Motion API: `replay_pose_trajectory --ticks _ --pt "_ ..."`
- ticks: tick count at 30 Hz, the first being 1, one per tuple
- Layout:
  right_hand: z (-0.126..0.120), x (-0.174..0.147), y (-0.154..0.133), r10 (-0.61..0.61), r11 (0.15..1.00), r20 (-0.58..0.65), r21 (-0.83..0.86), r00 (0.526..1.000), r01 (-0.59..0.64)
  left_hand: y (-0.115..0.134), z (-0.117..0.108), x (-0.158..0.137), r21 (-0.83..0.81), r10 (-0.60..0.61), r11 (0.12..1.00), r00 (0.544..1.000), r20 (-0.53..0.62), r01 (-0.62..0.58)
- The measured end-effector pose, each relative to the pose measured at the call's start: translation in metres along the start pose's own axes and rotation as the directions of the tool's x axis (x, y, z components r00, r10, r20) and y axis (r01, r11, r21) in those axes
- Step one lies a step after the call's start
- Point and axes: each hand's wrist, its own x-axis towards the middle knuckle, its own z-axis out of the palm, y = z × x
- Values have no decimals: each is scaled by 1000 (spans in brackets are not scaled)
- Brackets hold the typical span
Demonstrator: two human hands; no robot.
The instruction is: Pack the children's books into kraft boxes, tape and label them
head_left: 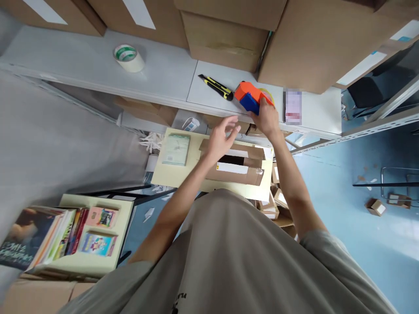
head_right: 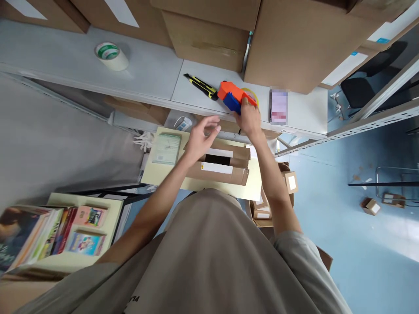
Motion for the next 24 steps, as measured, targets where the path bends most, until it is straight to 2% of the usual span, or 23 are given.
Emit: replay_pose_trajectory --ticks 3,5,7,10,15,17,20,24 --pt "-14 -65 -41 140 943 125 284 982 -171 15 6 -46 -68 -101 993 994 -45 98" --pt "-20 -106 -71 180 837 232 474 956 -272 25 8 -74 -106 -124 987 991 -55 118" --pt "-21 -139 -97 210 724 299 593 931 -354 32 8 -96 -120 -145 983 986 -80 135" --pt "-19 -166 -124 257 621 347 656 902 -429 41 0 -117 -118 -156 983 980 -122 142" --pt "-13 -182 -146 273 558 341 706 900 -437 50 -20 -130 41 -71 996 994 -88 75" --pt "-10 -187 -149 279 551 312 723 908 -417 54 -26 -133 83 -33 996 998 -59 38" --pt "-9 -193 -149 261 610 296 687 919 -394 57 -36 -137 60 -54 997 999 4 54" --pt "-18 -198 -145 183 721 361 583 914 -374 51 -59 -133 -114 -257 960 966 -2 255"
